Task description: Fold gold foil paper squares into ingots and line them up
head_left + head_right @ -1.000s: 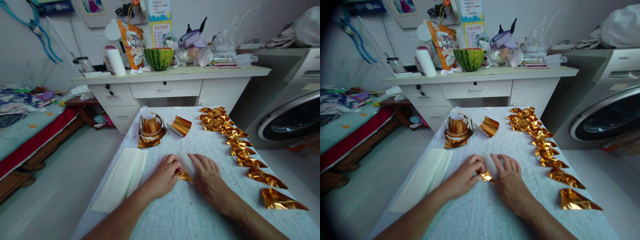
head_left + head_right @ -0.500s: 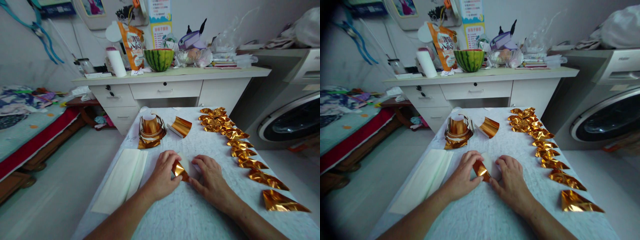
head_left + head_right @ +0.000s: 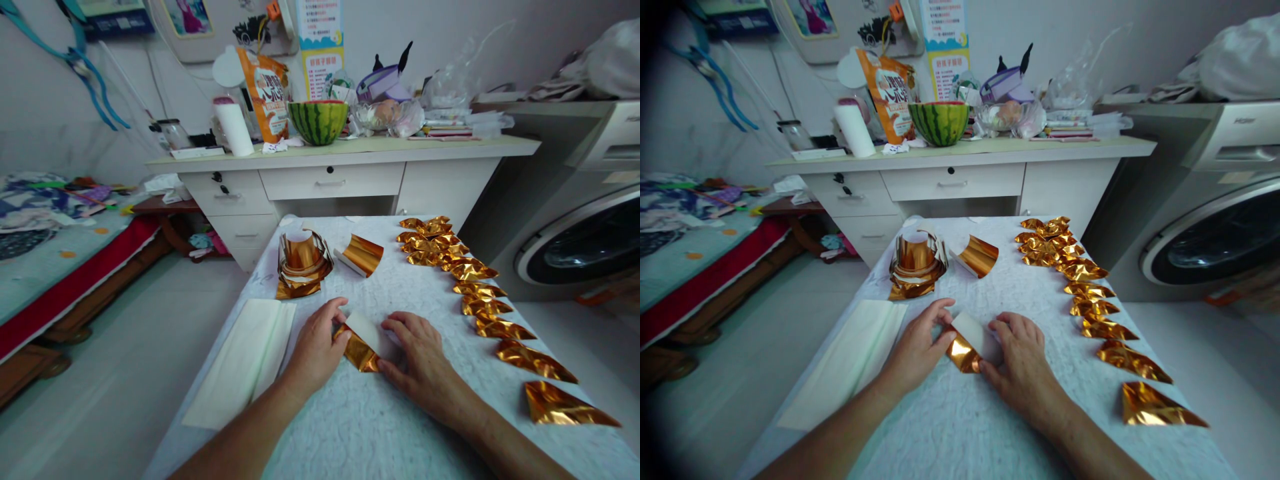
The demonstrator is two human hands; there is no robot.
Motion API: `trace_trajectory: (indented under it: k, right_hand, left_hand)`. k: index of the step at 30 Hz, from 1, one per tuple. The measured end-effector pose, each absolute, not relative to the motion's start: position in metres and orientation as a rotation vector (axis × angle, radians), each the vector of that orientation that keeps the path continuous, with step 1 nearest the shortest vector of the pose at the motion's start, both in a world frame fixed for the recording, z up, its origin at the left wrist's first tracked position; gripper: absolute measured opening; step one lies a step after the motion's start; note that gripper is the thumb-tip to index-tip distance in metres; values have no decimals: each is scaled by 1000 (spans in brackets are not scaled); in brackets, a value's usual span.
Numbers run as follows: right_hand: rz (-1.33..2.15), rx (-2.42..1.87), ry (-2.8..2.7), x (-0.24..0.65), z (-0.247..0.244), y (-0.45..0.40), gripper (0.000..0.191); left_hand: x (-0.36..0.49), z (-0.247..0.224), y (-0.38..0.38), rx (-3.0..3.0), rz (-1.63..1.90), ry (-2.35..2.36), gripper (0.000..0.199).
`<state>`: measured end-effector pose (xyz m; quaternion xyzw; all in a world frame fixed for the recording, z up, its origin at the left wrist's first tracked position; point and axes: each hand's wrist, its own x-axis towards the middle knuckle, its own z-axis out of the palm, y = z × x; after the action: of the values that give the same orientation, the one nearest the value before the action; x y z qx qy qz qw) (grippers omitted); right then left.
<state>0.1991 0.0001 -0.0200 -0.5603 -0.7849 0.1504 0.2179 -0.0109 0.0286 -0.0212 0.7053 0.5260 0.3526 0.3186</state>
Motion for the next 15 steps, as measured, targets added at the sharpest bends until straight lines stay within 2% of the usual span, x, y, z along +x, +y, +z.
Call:
trace_trajectory:
  k: [9, 15]
  right_hand:
    - [481, -1529, -2163, 200, -18, 1, 42]
    - [594, -1452, -1901, 208, -20, 2, 61]
  left_hand:
    - [-10, -17, 27, 1621, 938, 1268, 50]
    - [-10, -11, 29, 1390, 1052, 1182, 43]
